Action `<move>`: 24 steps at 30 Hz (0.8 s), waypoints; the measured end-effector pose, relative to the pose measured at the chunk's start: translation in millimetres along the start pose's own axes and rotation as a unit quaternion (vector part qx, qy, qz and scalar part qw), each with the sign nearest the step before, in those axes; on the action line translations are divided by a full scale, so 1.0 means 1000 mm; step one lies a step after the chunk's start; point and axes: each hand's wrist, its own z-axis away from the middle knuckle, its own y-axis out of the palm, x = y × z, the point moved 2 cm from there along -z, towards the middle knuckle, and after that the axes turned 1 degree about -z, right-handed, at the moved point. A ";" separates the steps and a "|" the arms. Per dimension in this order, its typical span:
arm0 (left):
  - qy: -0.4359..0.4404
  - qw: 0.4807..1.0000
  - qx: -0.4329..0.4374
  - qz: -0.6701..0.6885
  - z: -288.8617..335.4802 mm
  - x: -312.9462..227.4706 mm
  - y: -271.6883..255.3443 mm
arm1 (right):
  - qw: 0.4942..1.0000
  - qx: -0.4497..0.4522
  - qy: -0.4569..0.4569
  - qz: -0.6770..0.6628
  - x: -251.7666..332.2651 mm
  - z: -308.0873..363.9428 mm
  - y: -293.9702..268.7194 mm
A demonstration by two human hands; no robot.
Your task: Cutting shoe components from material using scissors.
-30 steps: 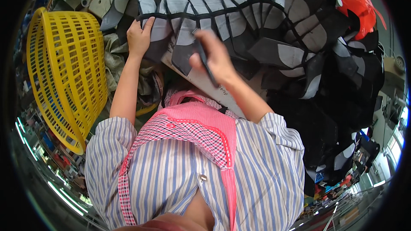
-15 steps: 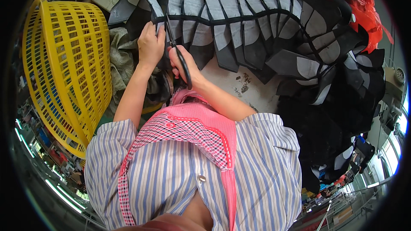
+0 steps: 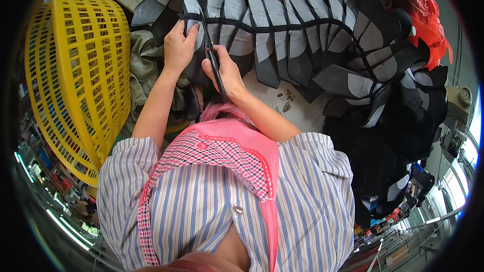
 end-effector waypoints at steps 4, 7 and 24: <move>0.033 0.999 -0.005 -0.005 0.002 0.001 -0.007 | 0.994 0.064 0.038 -0.075 0.009 0.012 -0.013; 0.137 0.986 -0.058 -0.080 0.000 -0.011 -0.011 | 0.974 -0.018 -0.060 0.218 0.036 0.016 -0.029; 0.203 0.954 -0.045 -0.217 0.007 -0.049 -0.004 | 0.958 -0.148 -0.116 0.217 0.015 0.013 -0.049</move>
